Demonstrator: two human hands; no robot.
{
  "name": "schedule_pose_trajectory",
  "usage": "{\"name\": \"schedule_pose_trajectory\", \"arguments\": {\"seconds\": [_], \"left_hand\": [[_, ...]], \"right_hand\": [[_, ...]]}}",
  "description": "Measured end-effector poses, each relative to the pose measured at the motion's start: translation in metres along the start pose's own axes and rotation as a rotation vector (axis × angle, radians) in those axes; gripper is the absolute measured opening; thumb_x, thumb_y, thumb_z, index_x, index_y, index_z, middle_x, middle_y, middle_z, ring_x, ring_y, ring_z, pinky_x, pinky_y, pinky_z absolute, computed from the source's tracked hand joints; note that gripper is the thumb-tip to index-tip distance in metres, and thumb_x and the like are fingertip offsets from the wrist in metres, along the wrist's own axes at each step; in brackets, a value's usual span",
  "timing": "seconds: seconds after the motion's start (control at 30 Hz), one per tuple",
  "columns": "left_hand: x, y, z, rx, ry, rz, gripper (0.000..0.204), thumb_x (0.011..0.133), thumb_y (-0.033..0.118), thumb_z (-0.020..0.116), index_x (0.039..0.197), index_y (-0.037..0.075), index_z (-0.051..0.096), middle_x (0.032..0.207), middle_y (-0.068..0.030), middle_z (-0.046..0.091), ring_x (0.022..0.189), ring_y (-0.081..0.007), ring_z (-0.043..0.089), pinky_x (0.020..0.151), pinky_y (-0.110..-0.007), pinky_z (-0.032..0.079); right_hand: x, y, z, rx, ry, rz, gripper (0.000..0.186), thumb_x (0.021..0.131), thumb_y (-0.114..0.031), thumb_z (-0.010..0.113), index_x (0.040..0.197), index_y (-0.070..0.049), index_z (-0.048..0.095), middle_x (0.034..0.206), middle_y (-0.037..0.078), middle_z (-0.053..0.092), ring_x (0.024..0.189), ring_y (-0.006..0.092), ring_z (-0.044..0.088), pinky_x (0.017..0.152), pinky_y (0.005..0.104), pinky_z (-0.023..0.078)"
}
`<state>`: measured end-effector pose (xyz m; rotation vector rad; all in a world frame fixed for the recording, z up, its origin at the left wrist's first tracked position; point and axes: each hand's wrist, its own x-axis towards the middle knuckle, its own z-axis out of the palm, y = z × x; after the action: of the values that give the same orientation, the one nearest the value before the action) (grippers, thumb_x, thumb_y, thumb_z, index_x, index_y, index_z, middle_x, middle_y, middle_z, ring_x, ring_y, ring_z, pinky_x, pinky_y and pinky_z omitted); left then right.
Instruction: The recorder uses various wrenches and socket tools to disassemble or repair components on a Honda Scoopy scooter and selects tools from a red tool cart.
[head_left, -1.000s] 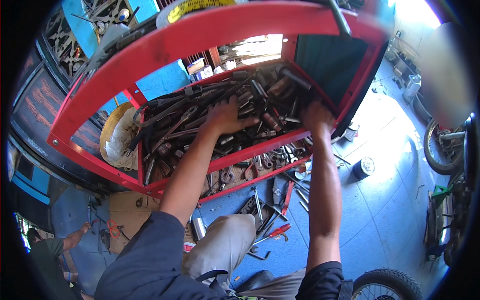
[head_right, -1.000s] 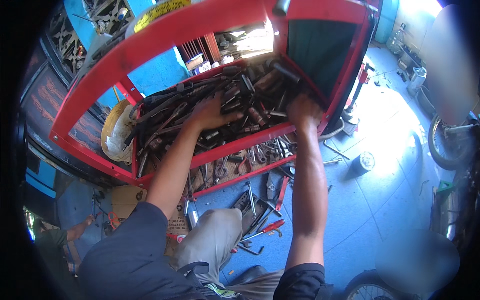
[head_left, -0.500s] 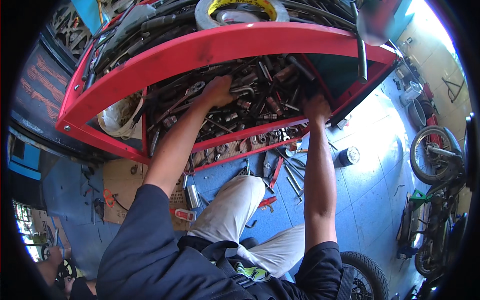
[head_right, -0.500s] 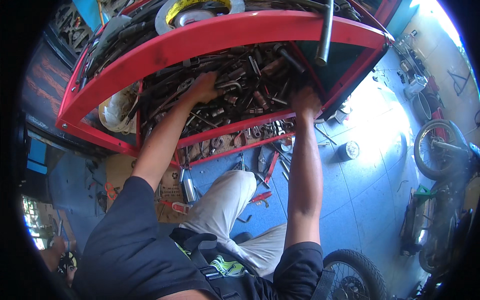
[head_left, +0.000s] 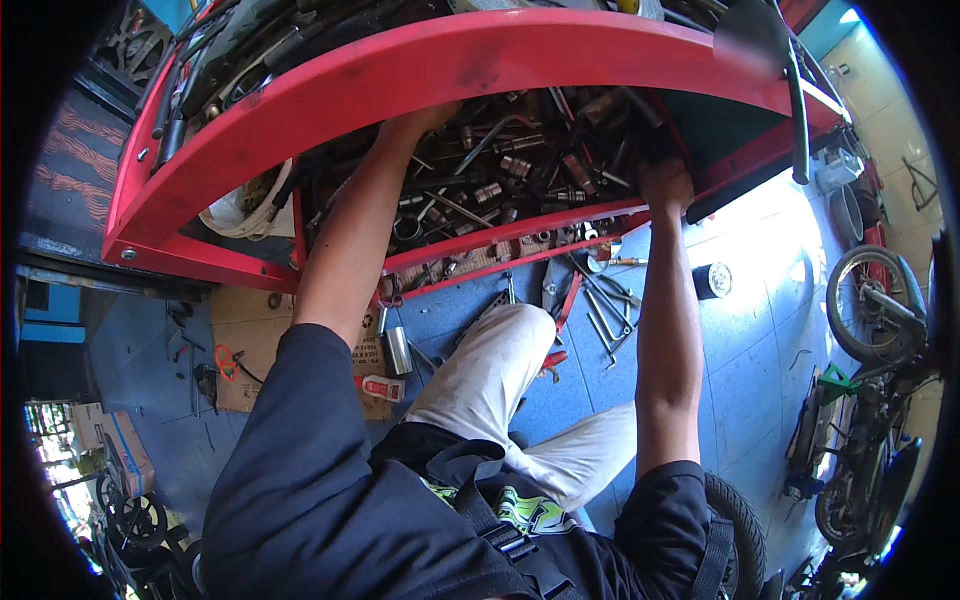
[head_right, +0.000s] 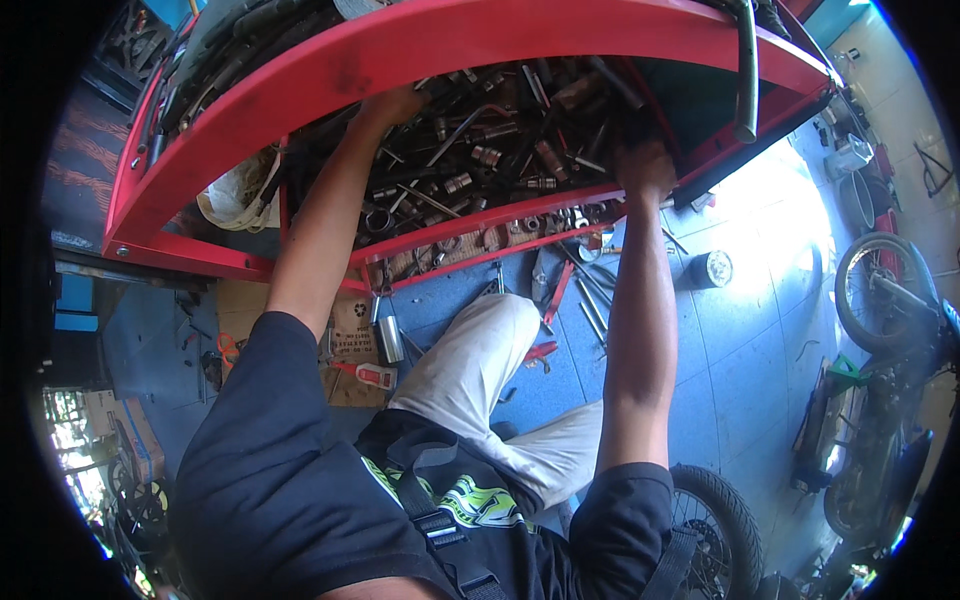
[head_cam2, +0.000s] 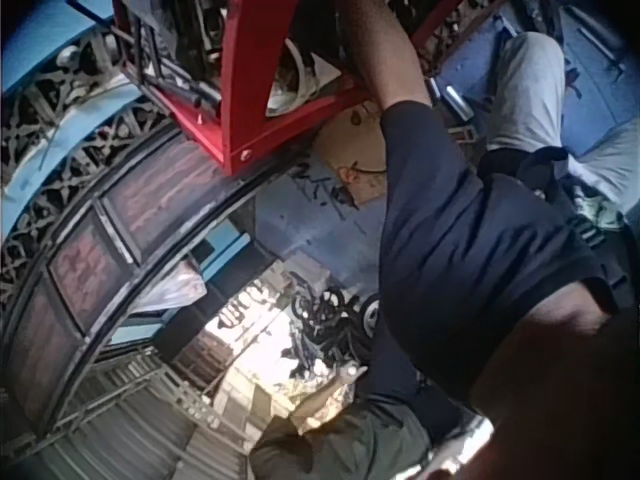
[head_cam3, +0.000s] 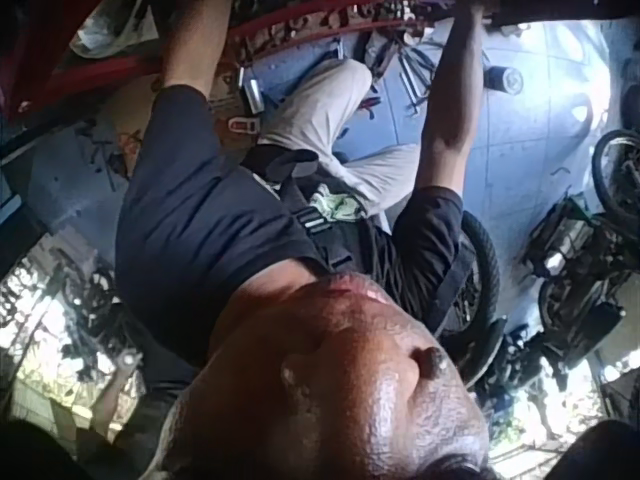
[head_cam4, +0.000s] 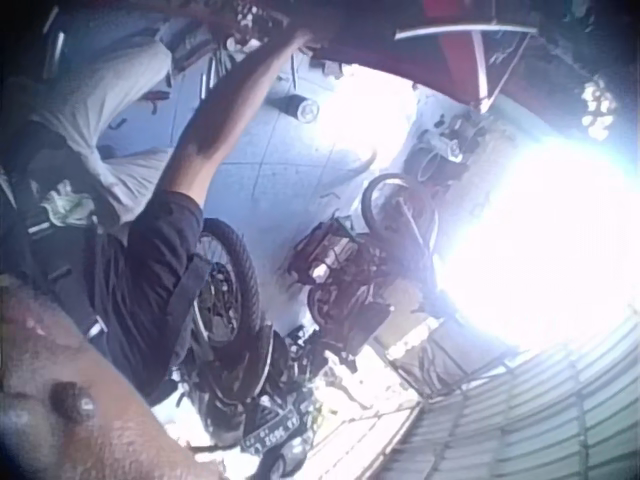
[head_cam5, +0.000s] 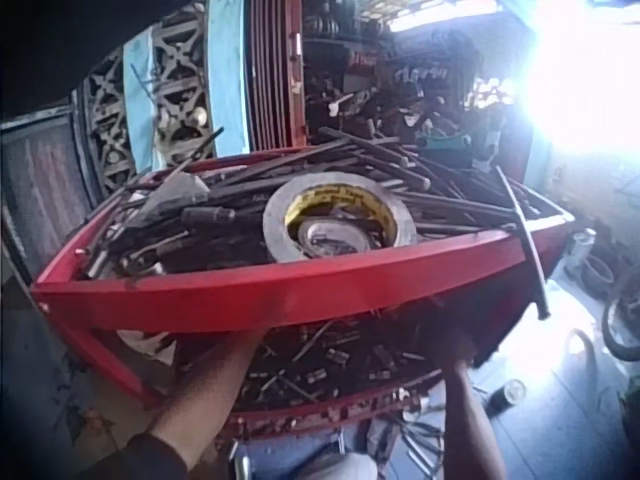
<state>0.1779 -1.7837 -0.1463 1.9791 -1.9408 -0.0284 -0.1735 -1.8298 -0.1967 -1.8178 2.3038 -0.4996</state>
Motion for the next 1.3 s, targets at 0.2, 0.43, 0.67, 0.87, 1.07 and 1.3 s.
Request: {"name": "schedule_pose_trajectory", "arguments": {"seconds": [0.2,0.43,0.67,0.87,1.07,1.3], "left_hand": [[-0.047,0.099,0.026,-0.037,0.281,0.202,0.036,0.073,0.02,0.066,0.103,0.001,0.059,0.098,-0.0206,0.06,0.095,-0.035,0.057,0.081,-0.046,0.046],[-0.106,0.186,0.072,0.295,0.088,0.199,0.083,0.078,0.061,0.054,0.129,-0.004,0.046,0.131,-0.0281,0.041,0.118,-0.0419,0.038,0.092,-0.063,0.026],[-0.086,0.156,0.068,-0.09,0.174,0.294,0.052,0.076,0.051,0.063,0.112,0.013,0.061,0.12,-0.0203,0.047,0.112,-0.0348,0.042,0.085,-0.046,0.039],[-0.071,0.13,0.069,-0.064,0.118,0.444,0.037,0.074,0.016,0.063,0.111,0.011,0.06,0.126,-0.0192,0.045,0.111,-0.0376,0.049,0.087,-0.048,0.045],[-0.066,0.113,0.059,-0.207,-0.015,0.533,0.033,0.075,0.006,0.057,0.108,0.007,0.061,0.116,-0.0222,0.054,0.106,-0.0362,0.054,0.089,-0.043,0.045],[-0.002,0.135,0.058,-0.209,0.002,0.235,0.038,0.08,0.028,0.062,0.103,-0.001,0.059,0.095,-0.0229,0.062,0.094,-0.0391,0.059,0.089,-0.043,0.044]], "right_hand": [[0.003,0.002,0.003,-0.039,0.033,-0.011,0.053,0.07,-0.047,0.067,0.096,0.0,0.066,0.1,0.026,0.064,0.099,0.0394,0.061,0.085,0.0467,0.049],[-0.001,-0.004,-0.003,-0.087,0.021,-0.027,0.059,0.071,-0.05,0.066,0.102,0.001,0.064,0.104,0.026,0.063,0.102,0.038,0.06,0.088,0.0464,0.048],[0.001,-0.002,-0.002,-0.071,0.023,-0.006,0.058,0.071,-0.048,0.066,0.105,-0.001,0.064,0.105,0.026,0.062,0.103,0.0389,0.059,0.088,0.0463,0.047],[0.002,0.0,-0.001,-0.042,0.01,-0.02,0.061,0.07,-0.051,0.066,0.105,-0.001,0.064,0.105,0.026,0.062,0.103,0.0382,0.06,0.087,0.0461,0.048],[0.002,0.004,0.002,-0.072,-0.007,-0.025,0.064,0.072,-0.058,0.062,0.104,-0.001,0.064,0.104,0.024,0.063,0.102,0.037,0.061,0.087,0.0455,0.049],[-0.003,0.001,-0.003,0.054,0.034,0.02,0.06,0.077,-0.057,0.058,0.101,-0.003,0.065,0.099,0.025,0.064,0.098,0.0383,0.061,0.085,0.047,0.05]]}}
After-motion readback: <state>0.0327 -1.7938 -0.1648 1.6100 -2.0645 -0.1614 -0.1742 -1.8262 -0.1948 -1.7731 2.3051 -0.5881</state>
